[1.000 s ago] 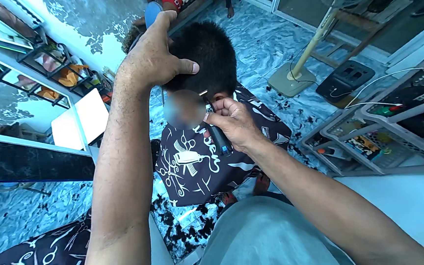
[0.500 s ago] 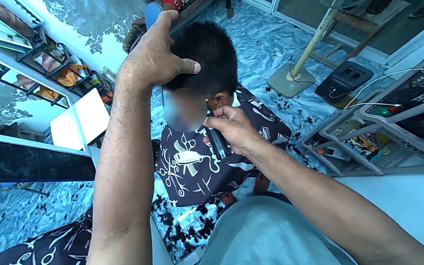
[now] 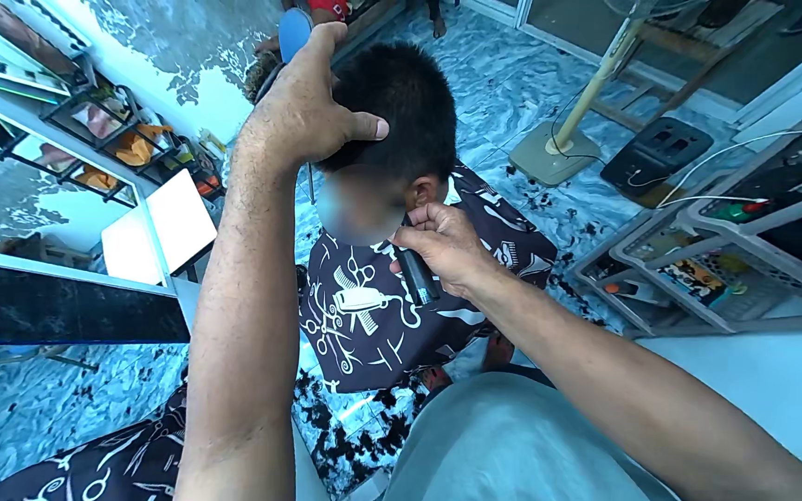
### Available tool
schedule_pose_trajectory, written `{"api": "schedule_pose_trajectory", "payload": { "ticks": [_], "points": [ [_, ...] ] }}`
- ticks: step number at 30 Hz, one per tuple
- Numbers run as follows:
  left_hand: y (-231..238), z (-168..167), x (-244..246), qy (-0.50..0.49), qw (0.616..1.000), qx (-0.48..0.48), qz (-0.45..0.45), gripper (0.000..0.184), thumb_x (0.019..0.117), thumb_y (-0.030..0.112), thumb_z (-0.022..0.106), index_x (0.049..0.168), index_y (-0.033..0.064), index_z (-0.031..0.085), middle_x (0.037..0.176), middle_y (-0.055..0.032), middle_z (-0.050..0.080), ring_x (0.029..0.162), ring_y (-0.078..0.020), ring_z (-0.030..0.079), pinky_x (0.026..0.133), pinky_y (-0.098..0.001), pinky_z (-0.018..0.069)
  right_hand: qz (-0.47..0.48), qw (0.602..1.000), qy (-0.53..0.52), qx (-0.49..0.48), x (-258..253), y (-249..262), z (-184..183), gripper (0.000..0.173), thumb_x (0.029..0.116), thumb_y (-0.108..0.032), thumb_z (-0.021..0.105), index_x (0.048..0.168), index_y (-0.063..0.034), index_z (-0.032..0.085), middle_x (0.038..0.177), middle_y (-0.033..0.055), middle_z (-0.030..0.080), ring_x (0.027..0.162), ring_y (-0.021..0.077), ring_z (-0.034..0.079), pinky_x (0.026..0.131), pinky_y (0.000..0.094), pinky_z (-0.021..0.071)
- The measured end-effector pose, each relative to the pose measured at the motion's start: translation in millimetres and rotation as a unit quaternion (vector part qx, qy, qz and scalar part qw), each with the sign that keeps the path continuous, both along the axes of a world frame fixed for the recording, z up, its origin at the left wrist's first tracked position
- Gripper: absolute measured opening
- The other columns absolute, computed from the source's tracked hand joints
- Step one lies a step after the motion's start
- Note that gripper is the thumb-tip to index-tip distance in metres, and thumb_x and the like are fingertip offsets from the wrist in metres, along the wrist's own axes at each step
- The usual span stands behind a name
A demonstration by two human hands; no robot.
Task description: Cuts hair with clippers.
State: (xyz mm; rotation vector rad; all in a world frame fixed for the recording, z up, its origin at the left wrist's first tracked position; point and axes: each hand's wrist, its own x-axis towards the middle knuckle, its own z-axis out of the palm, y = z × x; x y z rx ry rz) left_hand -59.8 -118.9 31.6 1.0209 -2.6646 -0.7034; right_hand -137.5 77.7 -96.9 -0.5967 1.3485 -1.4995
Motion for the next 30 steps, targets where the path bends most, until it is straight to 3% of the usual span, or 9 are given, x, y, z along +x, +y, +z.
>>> {"api": "schedule_pose_trajectory", "payload": {
  "ticks": [3,7,18,22,26,30],
  "points": [
    [0.1,-0.3,0.4,0.0,1.0,0.0,-0.001,0.103,0.0736,0.041,0.091,0.157,0.0221,0.033,0.136,-0.013,0.06,0.116,-0.0241,0.065,0.098,-0.0467,0.0553,-0.001,0.999,0.027,-0.038,0.5,-1.4,-2.3,0.03,0.0923,-0.01,0.075,0.114,-0.0001,0.056,0.091,0.0166,0.067,0.066,0.0286,0.072,0.058,0.0434,0.0657],
    [0.2,-0.4,-0.2,-0.001,1.0,-0.006,0.0,0.103,0.0731,0.042,0.09,0.157,0.0222,0.033,0.135,-0.0133,0.06,0.115,-0.0245,0.065,0.097,-0.0479,0.0551,-0.002,1.0,0.016,0.005,1.5,-0.3,-0.4,0.03,0.0919,-0.01,0.076,0.112,0.0014,0.057,0.091,0.0177,0.067,0.066,0.0291,0.072,0.058,0.0437,0.0661],
    [-0.1,-0.6,1.1,-0.003,1.0,-0.008,-0.002,0.103,0.0729,0.042,0.09,0.157,0.0224,0.033,0.135,-0.0129,0.061,0.115,-0.0245,0.066,0.097,-0.0474,0.0554,0.004,0.999,0.014,-0.036,2.4,-2.0,0.2,0.028,0.0929,-0.009,0.074,0.113,0.001,0.057,0.091,0.0171,0.067,0.066,0.0285,0.072,0.058,0.0429,0.0658],
    [0.9,0.5,0.7,-0.007,1.0,-0.007,-0.001,0.102,0.0732,0.042,0.09,0.156,0.0234,0.034,0.134,-0.0123,0.061,0.115,-0.0237,0.066,0.097,-0.0471,0.0554,0.003,1.0,0.013,-0.001,2.4,-1.6,-1.3,0.029,0.0917,-0.009,0.076,0.112,0.002,0.057,0.089,0.0178,0.068,0.065,0.0289,0.072,0.057,0.0437,0.0658],
    [-1.2,-1.2,1.2,0.0,1.0,-0.009,-0.005,0.103,0.0729,0.042,0.091,0.156,0.0215,0.034,0.134,-0.0126,0.061,0.115,-0.0235,0.065,0.097,-0.0466,0.0553,-0.002,0.998,0.017,-0.055,1.9,-4.0,-1.4,0.03,0.0919,-0.008,0.075,0.113,0.003,0.057,0.091,0.0182,0.067,0.067,0.0294,0.072,0.059,0.0436,0.0665],
    [2.1,1.8,0.4,-0.009,1.0,-0.006,0.0,0.102,0.0737,0.041,0.091,0.156,0.0233,0.034,0.133,-0.0127,0.062,0.114,-0.0249,0.066,0.097,-0.048,0.0551,0.002,1.0,0.005,-0.004,1.1,-1.9,0.0,0.029,0.092,-0.008,0.076,0.113,0.0026,0.058,0.089,0.0179,0.068,0.066,0.0293,0.072,0.058,0.0438,0.066]
  ]
}}
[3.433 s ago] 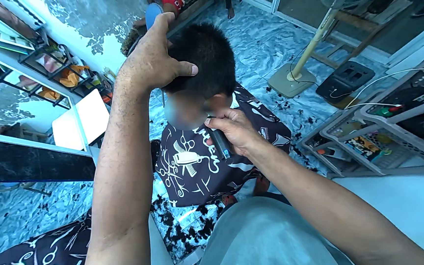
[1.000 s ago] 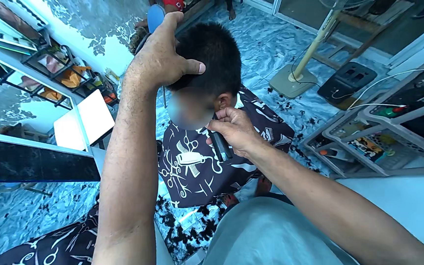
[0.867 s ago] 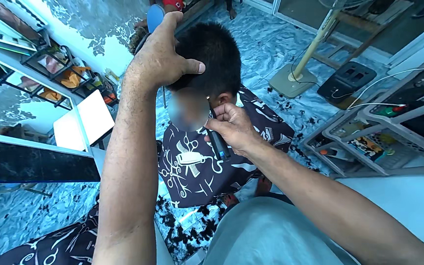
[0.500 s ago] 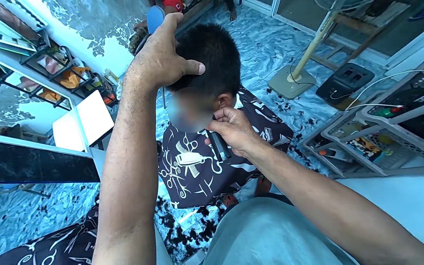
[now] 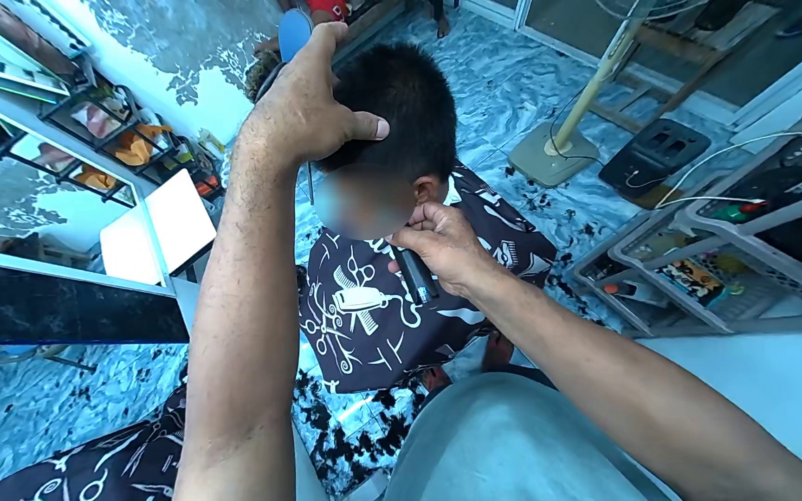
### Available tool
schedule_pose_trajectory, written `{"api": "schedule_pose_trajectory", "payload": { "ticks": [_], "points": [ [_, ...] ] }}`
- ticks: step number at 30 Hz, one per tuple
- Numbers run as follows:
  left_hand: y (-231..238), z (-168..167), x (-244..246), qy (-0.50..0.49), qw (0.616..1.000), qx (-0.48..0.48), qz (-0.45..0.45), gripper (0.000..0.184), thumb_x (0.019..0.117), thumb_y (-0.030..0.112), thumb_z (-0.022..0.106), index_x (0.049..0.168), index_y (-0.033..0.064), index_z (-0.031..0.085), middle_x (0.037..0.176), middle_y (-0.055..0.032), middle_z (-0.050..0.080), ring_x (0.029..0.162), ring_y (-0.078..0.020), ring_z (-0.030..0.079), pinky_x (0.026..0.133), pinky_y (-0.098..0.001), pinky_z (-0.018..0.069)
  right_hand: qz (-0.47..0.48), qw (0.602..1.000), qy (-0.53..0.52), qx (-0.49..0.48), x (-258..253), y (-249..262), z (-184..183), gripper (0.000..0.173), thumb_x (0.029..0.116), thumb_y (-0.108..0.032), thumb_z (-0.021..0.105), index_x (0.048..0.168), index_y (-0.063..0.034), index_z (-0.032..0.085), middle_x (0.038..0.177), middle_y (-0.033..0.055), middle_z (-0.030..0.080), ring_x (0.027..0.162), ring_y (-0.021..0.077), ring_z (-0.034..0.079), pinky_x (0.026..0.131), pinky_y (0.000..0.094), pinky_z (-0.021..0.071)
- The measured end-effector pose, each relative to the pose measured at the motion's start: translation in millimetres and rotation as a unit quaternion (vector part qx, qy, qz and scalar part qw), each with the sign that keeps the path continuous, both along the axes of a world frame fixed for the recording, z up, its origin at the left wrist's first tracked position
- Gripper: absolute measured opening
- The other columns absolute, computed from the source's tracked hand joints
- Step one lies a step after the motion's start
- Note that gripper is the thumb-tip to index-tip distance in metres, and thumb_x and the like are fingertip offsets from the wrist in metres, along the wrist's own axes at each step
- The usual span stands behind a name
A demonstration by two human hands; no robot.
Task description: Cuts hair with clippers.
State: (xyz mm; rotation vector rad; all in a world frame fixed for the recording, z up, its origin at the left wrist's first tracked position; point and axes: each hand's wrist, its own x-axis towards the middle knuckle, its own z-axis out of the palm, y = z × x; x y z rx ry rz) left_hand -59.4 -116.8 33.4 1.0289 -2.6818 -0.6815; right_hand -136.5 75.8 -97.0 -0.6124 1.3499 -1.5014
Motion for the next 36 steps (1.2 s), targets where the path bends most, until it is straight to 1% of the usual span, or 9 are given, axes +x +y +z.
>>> {"api": "schedule_pose_trajectory", "payload": {
  "ticks": [3,8,12,16,21,26,30,34,36],
  "points": [
    [-2,-1,0,0.003,1.0,-0.001,0.001,0.103,0.0727,0.041,0.091,0.156,0.0233,0.034,0.134,-0.0128,0.061,0.114,-0.0247,0.066,0.097,-0.0474,0.0554,-0.001,0.998,0.002,-0.059,-1,-2,0,0.029,0.0922,-0.008,0.074,0.114,0.0033,0.057,0.091,0.0184,0.067,0.068,0.0296,0.072,0.06,0.0437,0.0664],
    [-1,-1,0,0.002,1.0,0.0,-0.001,0.103,0.0728,0.041,0.091,0.156,0.0231,0.034,0.133,-0.0135,0.061,0.114,-0.0256,0.065,0.096,-0.0485,0.055,0.009,1.0,0.0,0.009,0,1,-2,0.028,0.0925,-0.009,0.075,0.112,0.002,0.058,0.089,0.0178,0.068,0.065,0.0292,0.072,0.058,0.044,0.0658],
    [-3,-2,0,0.001,1.0,0.0,-0.004,0.102,0.0734,0.042,0.091,0.156,0.0227,0.034,0.133,-0.0133,0.062,0.113,-0.0243,0.066,0.096,-0.047,0.0556,-0.001,0.998,0.001,-0.058,-2,-3,2,0.029,0.0927,-0.007,0.073,0.115,0.0028,0.057,0.092,0.0185,0.068,0.069,0.0301,0.073,0.06,0.0451,0.0666],
    [0,0,0,-0.001,1.0,0.006,0.001,0.103,0.0733,0.04,0.091,0.157,0.024,0.033,0.133,-0.0131,0.062,0.113,-0.0248,0.066,0.095,-0.0476,0.0558,0.012,1.0,0.004,0.003,-2,2,-1,0.027,0.0924,-0.008,0.075,0.111,0.0015,0.059,0.088,0.0173,0.068,0.066,0.0282,0.072,0.058,0.0432,0.0657],
    [-1,-1,3,-0.004,1.0,0.0,-0.004,0.103,0.0737,0.042,0.09,0.157,0.0242,0.033,0.133,-0.0132,0.062,0.114,-0.0251,0.066,0.096,-0.0484,0.0554,0.012,0.997,-0.019,-0.07,-6,1,0,0.028,0.0943,-0.008,0.071,0.115,0.0029,0.057,0.092,0.0182,0.068,0.069,0.0297,0.072,0.06,0.044,0.0661],
    [-1,0,3,0.001,1.0,0.011,-0.008,0.101,0.0742,0.038,0.091,0.157,0.0269,0.033,0.132,-0.0124,0.063,0.11,-0.0242,0.068,0.092,-0.0471,0.0579,0.026,0.995,-0.086,0.04,-14,9,-9,0.027,0.096,-0.012,0.071,0.116,0.0008,0.059,0.092,0.0185,0.069,0.066,0.0297,0.072,0.056,0.0435,0.0642],
    [-1,-1,4,0.007,1.0,0.02,-0.007,0.1,0.0749,0.035,0.091,0.156,0.0267,0.033,0.126,-0.0107,0.067,0.102,-0.0223,0.071,0.088,-0.0456,0.0605,0.009,0.997,-0.078,-0.013,-14,8,-6,0.026,0.0966,-0.01,0.069,0.117,-0.0002,0.058,0.091,0.0176,0.069,0.065,0.029,0.072,0.057,0.0428,0.0645],
    [-1,0,4,0.0,1.0,0.006,-0.007,0.099,0.0758,0.037,0.091,0.156,0.0273,0.033,0.126,-0.011,0.066,0.095,-0.0229,0.07,0.082,-0.0454,0.0599,0.016,0.998,-0.054,0.023,-15,8,-8,0.027,0.0947,-0.01,0.072,0.115,0.0017,0.059,0.089,0.0174,0.069,0.065,0.0285,0.072,0.056,0.0418,0.0642],
    [-1,0,4,-0.003,1.0,0.004,-0.006,0.1,0.0761,0.038,0.09,0.157,0.0262,0.032,0.127,-0.0112,0.066,0.095,-0.023,0.071,0.083,-0.0456,0.0601,0.008,0.999,-0.048,-0.009,-15,7,-8,0.026,0.095,-0.009,0.071,0.115,0.0011,0.059,0.089,0.0179,0.068,0.064,0.0287,0.071,0.055,0.0424,0.0641]
  ]
}}
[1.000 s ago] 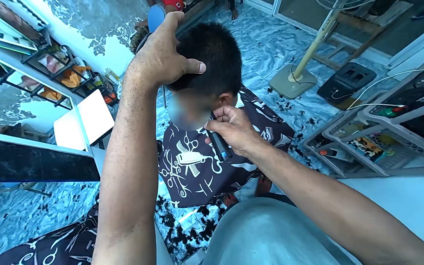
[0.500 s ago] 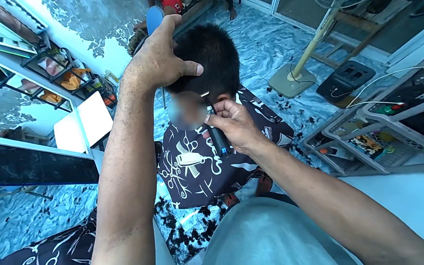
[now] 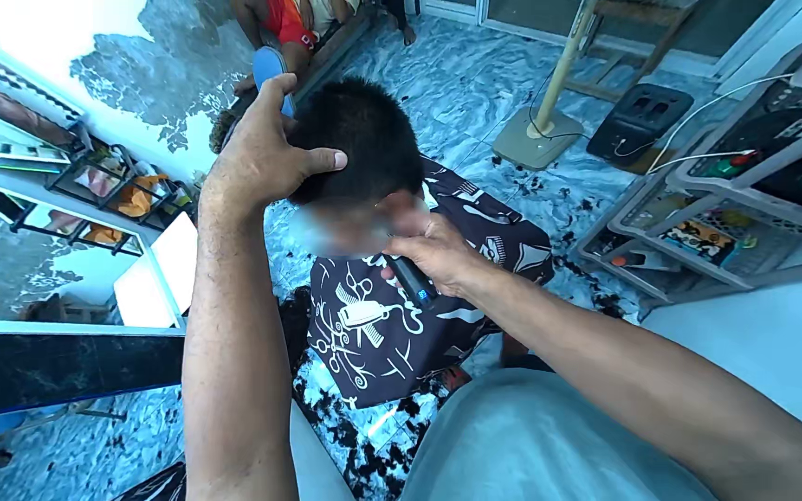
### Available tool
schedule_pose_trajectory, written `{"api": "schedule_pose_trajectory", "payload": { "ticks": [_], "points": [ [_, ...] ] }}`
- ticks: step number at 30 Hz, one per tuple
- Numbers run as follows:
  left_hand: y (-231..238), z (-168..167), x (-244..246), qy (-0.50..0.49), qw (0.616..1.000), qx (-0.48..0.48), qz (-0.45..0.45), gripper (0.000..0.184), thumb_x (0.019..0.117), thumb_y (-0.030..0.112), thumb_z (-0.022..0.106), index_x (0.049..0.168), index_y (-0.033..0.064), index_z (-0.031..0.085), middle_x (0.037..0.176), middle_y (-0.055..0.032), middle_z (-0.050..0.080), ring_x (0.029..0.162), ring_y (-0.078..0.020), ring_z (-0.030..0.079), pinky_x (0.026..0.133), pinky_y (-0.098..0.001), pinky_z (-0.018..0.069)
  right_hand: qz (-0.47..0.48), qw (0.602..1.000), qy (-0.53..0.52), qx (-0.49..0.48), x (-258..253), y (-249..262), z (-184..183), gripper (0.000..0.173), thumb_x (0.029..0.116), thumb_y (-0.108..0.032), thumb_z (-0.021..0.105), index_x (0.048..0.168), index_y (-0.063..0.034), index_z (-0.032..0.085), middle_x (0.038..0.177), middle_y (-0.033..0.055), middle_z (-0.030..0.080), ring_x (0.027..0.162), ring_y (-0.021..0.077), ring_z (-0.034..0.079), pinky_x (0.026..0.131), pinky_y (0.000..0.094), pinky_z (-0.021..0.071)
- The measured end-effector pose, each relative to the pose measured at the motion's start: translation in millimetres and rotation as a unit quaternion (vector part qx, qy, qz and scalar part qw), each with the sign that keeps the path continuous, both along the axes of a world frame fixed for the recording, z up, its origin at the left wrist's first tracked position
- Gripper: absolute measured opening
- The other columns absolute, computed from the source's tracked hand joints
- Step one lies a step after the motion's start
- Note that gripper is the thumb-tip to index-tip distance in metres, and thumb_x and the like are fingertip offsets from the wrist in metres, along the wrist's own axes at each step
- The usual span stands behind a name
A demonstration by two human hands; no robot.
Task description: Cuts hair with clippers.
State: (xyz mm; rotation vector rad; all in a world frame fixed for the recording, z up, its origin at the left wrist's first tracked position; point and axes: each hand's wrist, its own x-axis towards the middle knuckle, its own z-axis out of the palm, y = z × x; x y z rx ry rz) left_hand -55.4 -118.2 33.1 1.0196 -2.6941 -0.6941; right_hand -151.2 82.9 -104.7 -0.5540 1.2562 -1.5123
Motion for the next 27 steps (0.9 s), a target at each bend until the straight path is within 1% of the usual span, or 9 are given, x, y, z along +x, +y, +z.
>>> {"api": "schedule_pose_trajectory", "payload": {
  "ticks": [2,6,10,13,15,18,22,25,27],
  "points": [
    [-0.5,-0.7,0.4,-0.002,1.0,-0.002,0.002,0.102,0.0759,0.039,0.09,0.157,0.0244,0.032,0.127,-0.012,0.066,0.095,-0.0236,0.071,0.084,-0.0464,0.06,-0.004,0.999,0.019,-0.036,0.1,-0.6,1.5,0.025,0.0948,-0.009,0.07,0.115,0.0001,0.059,0.09,0.018,0.068,0.062,0.0288,0.07,0.054,0.0424,0.0641],
    [-0.4,-0.6,-0.5,-0.006,1.0,-0.006,0.004,0.102,0.0757,0.04,0.09,0.158,0.0242,0.031,0.127,-0.0118,0.066,0.094,-0.0235,0.071,0.084,-0.0464,0.0596,0.015,0.999,0.032,0.018,-1.0,-0.6,-0.2,0.025,0.0937,-0.009,0.073,0.113,0.002,0.061,0.087,0.0181,0.068,0.062,0.0276,0.071,0.054,0.0411,0.0639],
    [0.1,-0.2,-0.5,-0.007,1.0,-0.004,0.005,0.103,0.0753,0.04,0.091,0.158,0.024,0.031,0.126,-0.0113,0.066,0.094,-0.0229,0.071,0.084,-0.0462,0.0599,0.005,0.998,0.043,-0.04,-0.7,-3.2,2.0,0.025,0.0938,-0.009,0.071,0.114,0.0003,0.06,0.088,0.0184,0.068,0.061,0.0294,0.07,0.054,0.0426,0.064],
    [1.7,1.2,-0.8,-0.013,1.0,-0.003,0.011,0.102,0.0757,0.04,0.091,0.157,0.0249,0.031,0.128,-0.0111,0.065,0.095,-0.0233,0.07,0.084,-0.0464,0.0594,0.017,0.998,0.056,-0.007,-0.4,-2.9,1.9,0.024,0.0936,-0.008,0.073,0.111,0.0019,0.061,0.085,0.0178,0.067,0.061,0.0284,0.07,0.053,0.0415,0.0638],
    [1.2,1.3,-0.8,-0.012,1.0,-0.002,0.008,0.102,0.0758,0.04,0.09,0.157,0.0246,0.031,0.127,-0.0112,0.065,0.094,-0.023,0.07,0.084,-0.0457,0.0597,0.015,0.998,0.053,-0.002,-1.0,-3.1,1.3,0.023,0.0935,-0.008,0.073,0.111,0.0021,0.061,0.086,0.0178,0.067,0.061,0.0284,0.07,0.054,0.0417,0.0642],
    [-0.2,0.4,-0.3,-0.007,1.0,0.004,0.009,0.103,0.0752,0.04,0.091,0.157,0.0246,0.031,0.127,-0.012,0.065,0.094,-0.0234,0.071,0.084,-0.0461,0.06,0.004,0.998,0.05,-0.041,-0.1,-4.0,4.4,0.025,0.0939,-0.01,0.071,0.113,0.0005,0.06,0.086,0.0184,0.068,0.061,0.0297,0.07,0.053,0.0432,0.064],
    [1.3,1.5,-2.0,-0.007,1.0,0.006,0.005,0.102,0.0761,0.037,0.091,0.158,0.0243,0.031,0.127,-0.0116,0.066,0.096,-0.0233,0.071,0.085,-0.0462,0.0603,0.014,0.998,0.048,-0.028,-1.6,-1.4,1.5,0.025,0.0938,-0.01,0.072,0.112,0.0014,0.061,0.086,0.0175,0.068,0.061,0.0281,0.071,0.054,0.0422,0.0641],
    [0.1,1.3,-1.4,-0.012,1.0,0.005,0.005,0.102,0.0763,0.038,0.091,0.158,0.0237,0.031,0.127,-0.0116,0.066,0.098,-0.0234,0.071,0.086,-0.0464,0.0602,0.011,0.998,0.033,-0.055,-3.2,-1.0,7.2,0.024,0.0958,-0.01,0.069,0.116,0.0004,0.06,0.088,0.0176,0.068,0.064,0.0285,0.071,0.054,0.0421,0.0639],
    [0.7,1.3,-1.2,-0.018,1.0,0.001,0.002,0.102,0.0766,0.038,0.09,0.158,0.0235,0.031,0.13,-0.0132,0.064,0.1,-0.0247,0.07,0.087,-0.0476,0.0595,0.03,0.999,0.015,-0.018,-3.9,2.0,4.8,0.025,0.098,-0.012,0.068,0.117,0.0009,0.06,0.09,0.0176,0.069,0.064,0.028,0.071,0.055,0.0417,0.0639]
  ]
}}
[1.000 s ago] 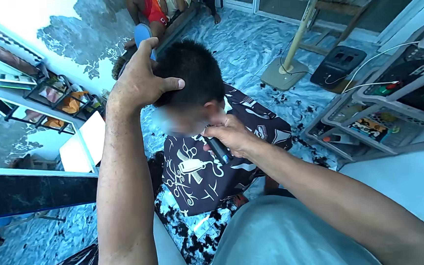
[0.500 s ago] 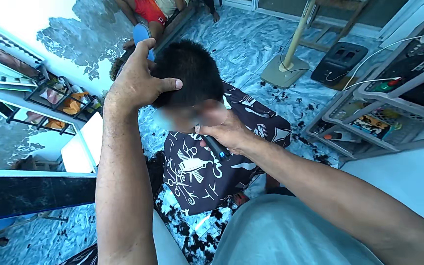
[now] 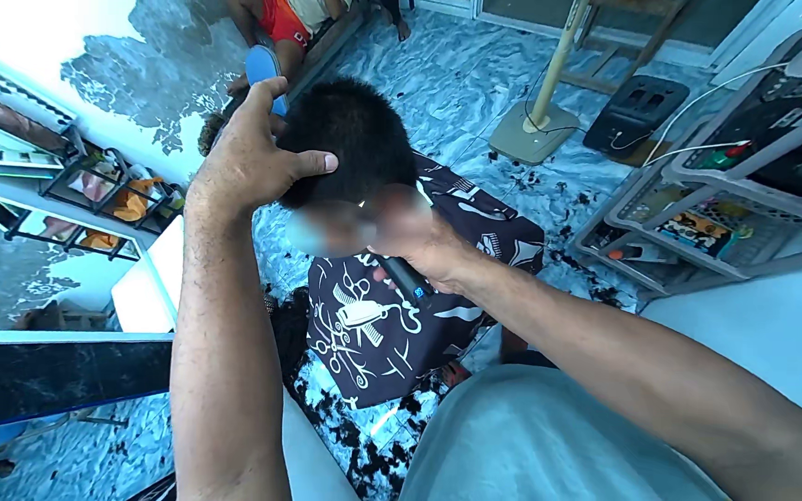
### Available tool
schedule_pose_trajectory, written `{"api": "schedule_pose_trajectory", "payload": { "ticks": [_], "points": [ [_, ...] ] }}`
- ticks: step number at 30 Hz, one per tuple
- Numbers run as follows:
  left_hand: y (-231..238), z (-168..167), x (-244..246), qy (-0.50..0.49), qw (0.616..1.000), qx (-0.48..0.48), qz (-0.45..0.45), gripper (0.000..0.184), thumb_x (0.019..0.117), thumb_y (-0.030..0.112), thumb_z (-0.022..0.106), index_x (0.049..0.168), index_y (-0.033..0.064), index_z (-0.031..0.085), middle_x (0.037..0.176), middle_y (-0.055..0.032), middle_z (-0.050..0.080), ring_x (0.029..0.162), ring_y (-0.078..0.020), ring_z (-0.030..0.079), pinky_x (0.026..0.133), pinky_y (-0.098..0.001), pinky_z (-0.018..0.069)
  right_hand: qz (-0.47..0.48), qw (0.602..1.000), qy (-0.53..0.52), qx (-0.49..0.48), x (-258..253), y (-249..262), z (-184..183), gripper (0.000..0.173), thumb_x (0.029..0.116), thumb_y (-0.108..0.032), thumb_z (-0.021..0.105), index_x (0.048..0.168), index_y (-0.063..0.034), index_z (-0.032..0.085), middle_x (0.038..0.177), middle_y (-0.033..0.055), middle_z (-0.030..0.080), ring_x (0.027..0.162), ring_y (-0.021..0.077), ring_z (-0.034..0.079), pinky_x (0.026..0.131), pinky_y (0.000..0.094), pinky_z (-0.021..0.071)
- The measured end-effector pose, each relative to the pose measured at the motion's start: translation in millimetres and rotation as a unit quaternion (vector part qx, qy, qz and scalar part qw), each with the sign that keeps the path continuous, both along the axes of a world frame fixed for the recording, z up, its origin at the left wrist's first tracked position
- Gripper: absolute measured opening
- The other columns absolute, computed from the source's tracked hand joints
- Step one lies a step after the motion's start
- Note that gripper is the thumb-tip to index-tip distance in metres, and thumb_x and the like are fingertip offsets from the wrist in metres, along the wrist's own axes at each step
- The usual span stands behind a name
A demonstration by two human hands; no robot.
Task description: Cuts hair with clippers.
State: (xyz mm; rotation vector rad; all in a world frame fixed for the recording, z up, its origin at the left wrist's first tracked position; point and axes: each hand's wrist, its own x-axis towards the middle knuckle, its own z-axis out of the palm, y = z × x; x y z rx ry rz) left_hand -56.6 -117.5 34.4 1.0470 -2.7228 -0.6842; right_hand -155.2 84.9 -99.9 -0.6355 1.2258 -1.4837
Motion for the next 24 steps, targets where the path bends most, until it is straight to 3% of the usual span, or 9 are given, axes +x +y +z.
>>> {"api": "schedule_pose_trajectory", "payload": {
  "ticks": [6,16,24],
  "points": [
    [4,1,0,0.008,1.0,0.015,-0.001,0.097,0.0771,0.031,0.09,0.156,0.0219,0.035,0.134,-0.0163,0.061,0.101,-0.0246,0.07,0.086,-0.0443,0.0596,0.018,0.995,-0.045,0.085,0,7,-20,0.029,0.1001,-0.019,0.068,0.122,-0.0017,0.06,0.094,0.0196,0.07,0.065,0.0292,0.072,0.055,0.0399,0.063],
    [1,0,0,0.009,1.0,0.016,0.002,0.098,0.0773,0.033,0.091,0.156,0.0224,0.033,0.13,-0.0128,0.063,0.099,-0.0219,0.071,0.085,-0.0429,0.0616,0.008,0.995,-0.081,0.061,-2,3,-15,0.03,0.0981,-0.017,0.069,0.122,-0.0009,0.06,0.094,0.0197,0.07,0.068,0.0299,0.072,0.057,0.0412,0.0637],
    [3,2,-1,0.005,1.0,0.018,0.005,0.099,0.0778,0.032,0.09,0.157,0.0211,0.032,0.131,-0.0156,0.061,0.1,-0.0234,0.07,0.086,-0.0431,0.0602,0.005,0.995,-0.092,0.035,-4,0,-10,0.028,0.0988,-0.015,0.067,0.121,0.0005,0.059,0.093,0.0189,0.069,0.067,0.0287,0.072,0.056,0.0413,0.0636]
  ]
}}
